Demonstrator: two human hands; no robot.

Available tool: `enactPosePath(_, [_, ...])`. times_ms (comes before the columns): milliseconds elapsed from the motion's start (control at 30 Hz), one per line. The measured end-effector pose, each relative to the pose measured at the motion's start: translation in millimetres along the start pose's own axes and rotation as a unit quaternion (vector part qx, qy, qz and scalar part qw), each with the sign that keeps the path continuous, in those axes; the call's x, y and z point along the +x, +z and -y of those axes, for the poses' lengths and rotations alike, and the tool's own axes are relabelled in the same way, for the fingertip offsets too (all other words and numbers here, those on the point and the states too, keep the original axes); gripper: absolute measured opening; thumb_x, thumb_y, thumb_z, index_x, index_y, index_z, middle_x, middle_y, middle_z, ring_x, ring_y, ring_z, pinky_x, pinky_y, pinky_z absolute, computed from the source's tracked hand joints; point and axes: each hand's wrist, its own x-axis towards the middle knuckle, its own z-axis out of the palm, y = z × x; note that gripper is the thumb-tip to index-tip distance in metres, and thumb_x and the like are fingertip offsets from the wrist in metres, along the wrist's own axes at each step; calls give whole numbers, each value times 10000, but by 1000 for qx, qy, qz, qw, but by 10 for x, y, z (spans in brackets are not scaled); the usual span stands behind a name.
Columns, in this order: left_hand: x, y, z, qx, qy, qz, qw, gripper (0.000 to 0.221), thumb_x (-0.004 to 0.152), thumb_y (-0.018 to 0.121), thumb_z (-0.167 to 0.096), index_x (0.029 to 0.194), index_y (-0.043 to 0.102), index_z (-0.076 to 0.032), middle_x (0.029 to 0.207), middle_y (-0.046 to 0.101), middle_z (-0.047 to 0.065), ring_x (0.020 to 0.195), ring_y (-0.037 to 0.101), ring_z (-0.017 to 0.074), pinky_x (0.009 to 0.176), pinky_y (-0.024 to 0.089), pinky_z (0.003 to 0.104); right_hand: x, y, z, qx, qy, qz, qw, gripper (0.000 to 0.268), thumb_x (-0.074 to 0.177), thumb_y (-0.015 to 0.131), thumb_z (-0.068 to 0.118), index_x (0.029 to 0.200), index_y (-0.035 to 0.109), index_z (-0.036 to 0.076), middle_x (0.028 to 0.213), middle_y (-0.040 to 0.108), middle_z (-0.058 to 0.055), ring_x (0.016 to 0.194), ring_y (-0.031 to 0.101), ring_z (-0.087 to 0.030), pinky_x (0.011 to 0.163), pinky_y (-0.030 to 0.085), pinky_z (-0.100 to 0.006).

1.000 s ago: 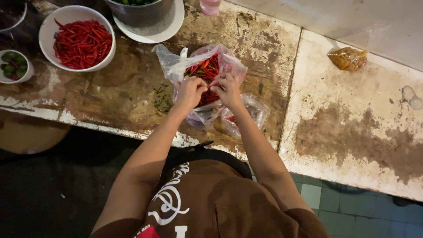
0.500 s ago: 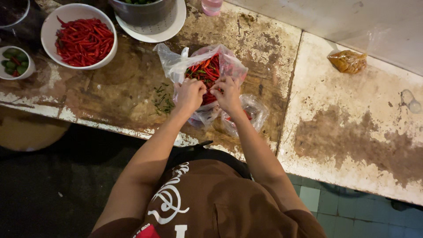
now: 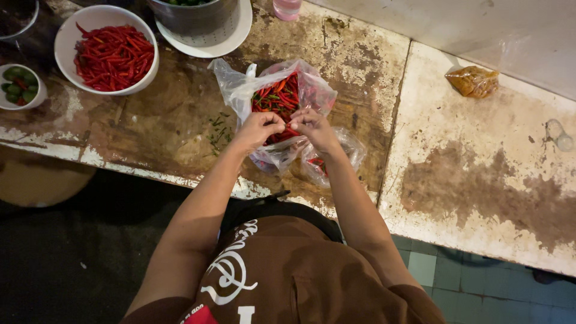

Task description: The person sorts red peppers by picking them from a large clear plastic bag and placing them into a smaller clear plastic bag on a workstation surface.

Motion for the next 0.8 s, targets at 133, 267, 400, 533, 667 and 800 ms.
enactPosePath(133, [14,-19,-5,-31,27,27,999,96,908,750,-136,946,741,-49,873,731,-9,828,628,72,798,518,264,-20,-64,71,48,16,15,999,102,859,803,106,921,757,40,1190,652,-63,1106,621,-193,966,506,-347])
enactPosePath(267, [-41,-69,-41,-21,73,18,997,104,913,738,-134,956,729,-40,905,731,-14,858,637,69,815,525,263,-101,-149,119,48,46,-16,998,134,866,786,83,977,734,27,1107,689,-53,1004,638,-170,907,502,-321])
enactPosePath(400, [-89,-33,-132,41,71,-24,996,112,951,725,-145,970,720,-35,888,728,23,846,636,93,818,510,285,-96,-124,85,23,8,-20,1000,124,895,744,89,1006,732,36,1038,714,-15,956,647,-110,901,512,-280])
enactPosePath(533, [-106,85,-295,112,129,-102,980,124,896,754,-141,943,701,-40,904,727,72,860,677,193,795,520,343,-50,-32,112,-6,3,-29,1000,108,937,748,104,1017,726,35,945,703,-9,876,623,-100,816,502,-273])
enactPosePath(667, [-180,162,-377,173,176,-167,955,114,886,751,-142,923,696,-49,895,710,107,895,672,285,812,511,402,-124,7,224,-98,-26,-33,994,130,932,764,130,1003,723,30,937,695,-9,883,619,-95,813,501,-271])
enactPosePath(800, [-168,219,-383,224,182,-192,938,93,877,751,-131,866,710,-49,858,728,110,913,663,320,846,464,464,-148,19,366,-240,-96,-48,965,187,865,804,131,989,731,12,963,693,-41,942,633,-134,841,494,-310])
